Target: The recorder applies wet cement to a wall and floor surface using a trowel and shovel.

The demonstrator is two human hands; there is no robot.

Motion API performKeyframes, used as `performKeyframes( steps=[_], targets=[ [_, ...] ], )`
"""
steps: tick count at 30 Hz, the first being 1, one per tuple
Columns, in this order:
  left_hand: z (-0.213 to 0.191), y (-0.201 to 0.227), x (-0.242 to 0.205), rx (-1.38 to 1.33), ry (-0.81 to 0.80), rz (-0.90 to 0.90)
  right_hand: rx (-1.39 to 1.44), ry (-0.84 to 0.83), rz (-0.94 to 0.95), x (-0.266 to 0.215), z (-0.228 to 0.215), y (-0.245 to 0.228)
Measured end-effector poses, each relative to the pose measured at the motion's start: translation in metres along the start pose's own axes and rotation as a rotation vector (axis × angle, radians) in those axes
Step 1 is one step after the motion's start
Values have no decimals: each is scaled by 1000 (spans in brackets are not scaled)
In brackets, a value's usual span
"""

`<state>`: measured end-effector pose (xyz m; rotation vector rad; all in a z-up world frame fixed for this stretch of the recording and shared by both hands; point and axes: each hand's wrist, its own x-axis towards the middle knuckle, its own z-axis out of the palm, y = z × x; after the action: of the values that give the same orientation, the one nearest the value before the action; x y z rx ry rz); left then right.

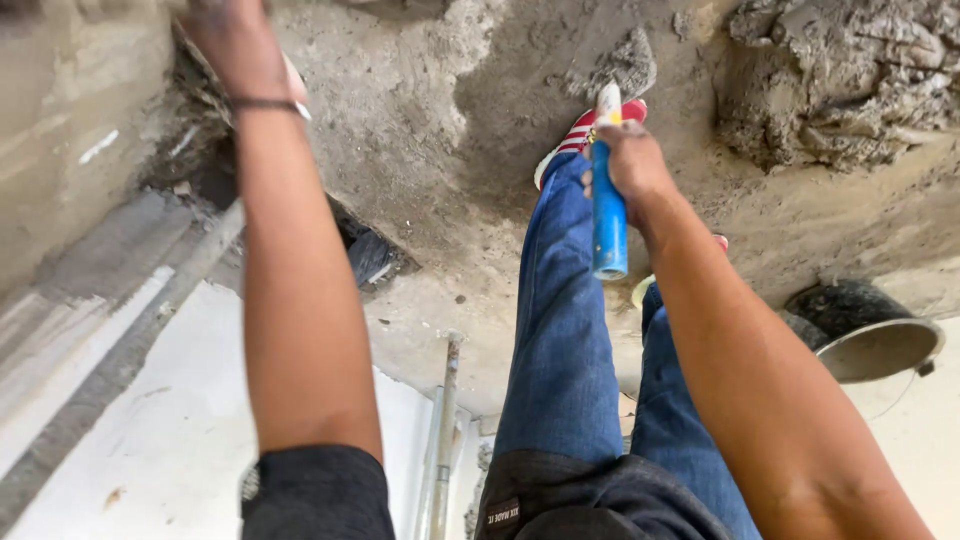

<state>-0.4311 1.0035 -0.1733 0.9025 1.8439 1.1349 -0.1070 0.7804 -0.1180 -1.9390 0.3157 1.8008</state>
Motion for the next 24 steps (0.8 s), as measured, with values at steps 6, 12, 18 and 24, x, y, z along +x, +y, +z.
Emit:
performKeyframes(
  steps=[6, 12, 18, 24],
  targets=[
    [-19, -24, -27, -342, 33, -57, -254, -51, -70, -10, 9, -6],
    [-43, 0, -68, -57, -274, -88, -283, -138, -106, -29, 36, -9],
    [-8, -74, -62, -135, -418, -12, -121, -122, -52, -2, 5, -6],
    [24, -16, -120, -298, -452, 12, -87, -19, -169, -9, -108, 36]
  ],
)
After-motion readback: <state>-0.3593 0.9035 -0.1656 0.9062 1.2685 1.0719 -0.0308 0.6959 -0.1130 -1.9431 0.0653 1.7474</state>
